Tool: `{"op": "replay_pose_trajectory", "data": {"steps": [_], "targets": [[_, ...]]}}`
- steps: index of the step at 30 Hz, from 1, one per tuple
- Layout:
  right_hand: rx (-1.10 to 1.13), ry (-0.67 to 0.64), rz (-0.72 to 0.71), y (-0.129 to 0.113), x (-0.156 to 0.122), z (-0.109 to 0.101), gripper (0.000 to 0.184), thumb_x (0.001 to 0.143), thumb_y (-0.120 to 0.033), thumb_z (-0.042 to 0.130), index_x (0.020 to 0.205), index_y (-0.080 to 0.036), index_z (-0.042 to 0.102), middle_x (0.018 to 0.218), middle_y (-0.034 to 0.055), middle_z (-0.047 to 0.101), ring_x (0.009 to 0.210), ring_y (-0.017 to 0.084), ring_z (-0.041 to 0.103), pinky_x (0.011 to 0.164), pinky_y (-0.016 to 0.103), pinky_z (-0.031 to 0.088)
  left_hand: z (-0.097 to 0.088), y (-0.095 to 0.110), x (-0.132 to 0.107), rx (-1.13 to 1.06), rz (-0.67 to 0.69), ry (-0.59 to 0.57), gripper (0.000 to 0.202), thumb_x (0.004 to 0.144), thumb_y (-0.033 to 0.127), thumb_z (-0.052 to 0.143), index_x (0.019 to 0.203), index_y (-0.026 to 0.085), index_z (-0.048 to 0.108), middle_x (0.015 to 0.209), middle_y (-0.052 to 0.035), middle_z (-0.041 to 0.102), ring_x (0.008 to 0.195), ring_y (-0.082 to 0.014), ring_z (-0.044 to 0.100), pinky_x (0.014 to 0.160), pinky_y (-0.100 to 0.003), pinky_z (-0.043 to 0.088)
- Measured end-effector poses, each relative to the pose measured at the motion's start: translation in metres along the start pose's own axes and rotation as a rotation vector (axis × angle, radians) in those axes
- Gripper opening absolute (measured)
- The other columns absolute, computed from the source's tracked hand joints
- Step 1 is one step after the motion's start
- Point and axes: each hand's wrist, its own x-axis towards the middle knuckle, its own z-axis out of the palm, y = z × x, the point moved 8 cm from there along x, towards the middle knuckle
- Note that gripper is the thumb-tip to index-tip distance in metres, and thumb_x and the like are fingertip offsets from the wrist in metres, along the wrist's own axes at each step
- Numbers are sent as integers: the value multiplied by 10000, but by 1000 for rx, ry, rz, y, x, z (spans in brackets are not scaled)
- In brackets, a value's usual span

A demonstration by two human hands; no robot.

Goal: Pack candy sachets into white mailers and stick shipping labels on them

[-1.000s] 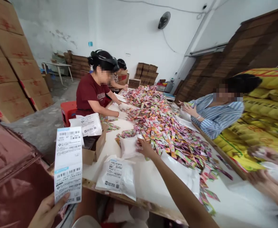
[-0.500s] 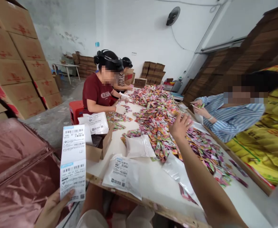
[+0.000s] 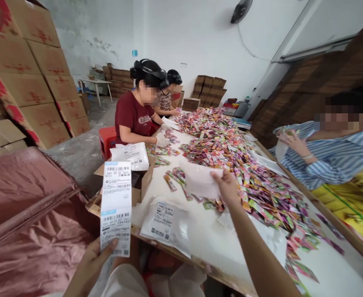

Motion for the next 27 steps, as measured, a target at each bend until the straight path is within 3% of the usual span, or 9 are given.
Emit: {"op": "replay_pose_trajectory", "data": {"steps": [3, 7, 10, 12, 14, 17, 22, 25, 27], "targets": [[-31, -80, 17, -13, 4, -6, 432, 797, -627, 518, 883, -206, 571, 687, 6, 626, 561, 156, 546, 537, 283, 443, 18, 8, -3, 4, 31, -33, 427, 701, 529, 728, 961, 191, 750, 1019, -86, 767, 937, -285, 695, 873, -373, 547], [-115, -313, 48, -10, -60, 48, 358, 662, -554, 680, 636, -210, 585, 590, 15, 617, 591, 209, 584, 608, 345, 481, 37, 16, -8, 34, 97, -55, 421, 725, 516, 710, 983, 186, 750, 1048, -102, 759, 996, -296, 680, 923, -392, 521], [-94, -408, 1, -34, -129, 99, 367, 710, -432, 696, 1009, -222, 659, 938, 63, 714, 902, 256, 649, 843, 417, 495, 49, 18, -12, 58, 111, -86, 406, 765, 489, 678, 1036, 192, 739, 1087, -105, 746, 1016, -307, 670, 938, -429, 509], [55, -546, -140, -76, -170, 129, 605, 784, -348, 673, 1342, -234, 471, 1135, 72, 675, 1012, 222, 639, 910, 391, 490, 57, 22, -16, 76, 127, -118, 384, 782, 464, 667, 1054, 201, 736, 1114, -99, 737, 1050, -315, 654, 965, -445, 489], [145, -625, -326, -119, -197, 145, 528, 861, -262, 614, 1361, -267, 445, 1173, 54, 665, 1023, 187, 639, 902, 341, 500, 62, 27, -21, 77, 129, -128, 375, 753, 447, 703, 1038, 208, 744, 1102, -93, 740, 1069, -328, 642, 989, -455, 471], [107, -579, -504, -151, -215, 150, 280, 925, -173, 505, 1175, -271, 587, 1015, 30, 706, 930, 170, 647, 822, 294, 509, 59, 23, -29, -103, 32, -91, 439, 645, 505, 773, 959, 199, 763, 1038, -105, 755, 1065, -355, 639, 979, -458, 481], [48, -627, -589, -153, -248, 154, 229, 896, -92, 472, 1016, -224, 616, 898, 44, 665, 869, 181, 587, 785, 309, 485, 59, 3, -37, -474, -240, -10, 406, 621, 453, 800, 883, 146, 754, 975, -135, 759, 1074, -354, 639, 941, -433, 512], [84, -649, -528, -165, -250, 135, 151, 904, -138, 496, 877, -222, 618, 894, 50, 622, 912, 194, 552, 800, 332, 462, 56, -7, -36, -492, -364, 94, 325, 596, 334, 829, 822, 122, 733, 879, -127, 765, 987, -333, 675, 819, -377, 566], [231, -676, -413, -171, -232, 108, 126, 922, -197, 500, 853, -228, 600, 866, 37, 608, 880, 181, 559, 778, 318, 463, 42, -14, -31, -465, -401, 223, 243, 608, 281, 818, 761, 122, 716, 786, -110, 760, 865, -308, 702, 677, -326, 585]]}}
